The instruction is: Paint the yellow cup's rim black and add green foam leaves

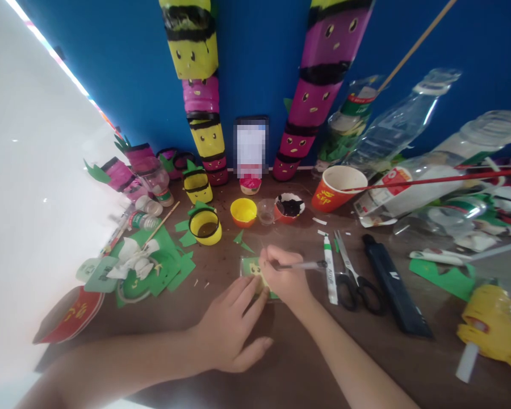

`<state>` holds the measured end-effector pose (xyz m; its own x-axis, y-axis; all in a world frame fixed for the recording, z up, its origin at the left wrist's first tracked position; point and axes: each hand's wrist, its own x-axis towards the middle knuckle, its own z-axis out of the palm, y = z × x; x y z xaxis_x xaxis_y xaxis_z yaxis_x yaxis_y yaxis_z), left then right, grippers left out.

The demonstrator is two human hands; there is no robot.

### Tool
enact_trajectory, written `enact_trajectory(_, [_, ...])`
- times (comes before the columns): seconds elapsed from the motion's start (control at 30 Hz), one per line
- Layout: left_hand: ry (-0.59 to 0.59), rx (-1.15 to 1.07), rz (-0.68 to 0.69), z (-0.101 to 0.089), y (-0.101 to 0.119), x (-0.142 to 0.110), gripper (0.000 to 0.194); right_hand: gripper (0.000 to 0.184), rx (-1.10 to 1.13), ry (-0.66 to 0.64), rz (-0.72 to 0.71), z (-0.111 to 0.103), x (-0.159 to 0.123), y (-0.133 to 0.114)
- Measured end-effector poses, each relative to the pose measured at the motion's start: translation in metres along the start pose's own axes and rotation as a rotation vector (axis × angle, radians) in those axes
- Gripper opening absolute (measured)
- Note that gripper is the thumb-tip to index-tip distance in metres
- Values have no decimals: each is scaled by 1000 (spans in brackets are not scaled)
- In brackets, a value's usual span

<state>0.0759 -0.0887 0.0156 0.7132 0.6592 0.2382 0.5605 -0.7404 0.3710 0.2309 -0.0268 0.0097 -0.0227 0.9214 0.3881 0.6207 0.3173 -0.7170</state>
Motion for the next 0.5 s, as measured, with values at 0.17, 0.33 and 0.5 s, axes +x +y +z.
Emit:
enact_trajectory(0.17, [-3,-9,5,0,0,0,63,37,-1,0,3,0,0,-1])
enact_trajectory(0.33, [4,-11,1,0,0,1,62,37,-1,5,-7,0,0,-1])
enact_trajectory(0.5, [2,-15,-4,0,0,0,63,37,-8,8,-5,0,-1,0])
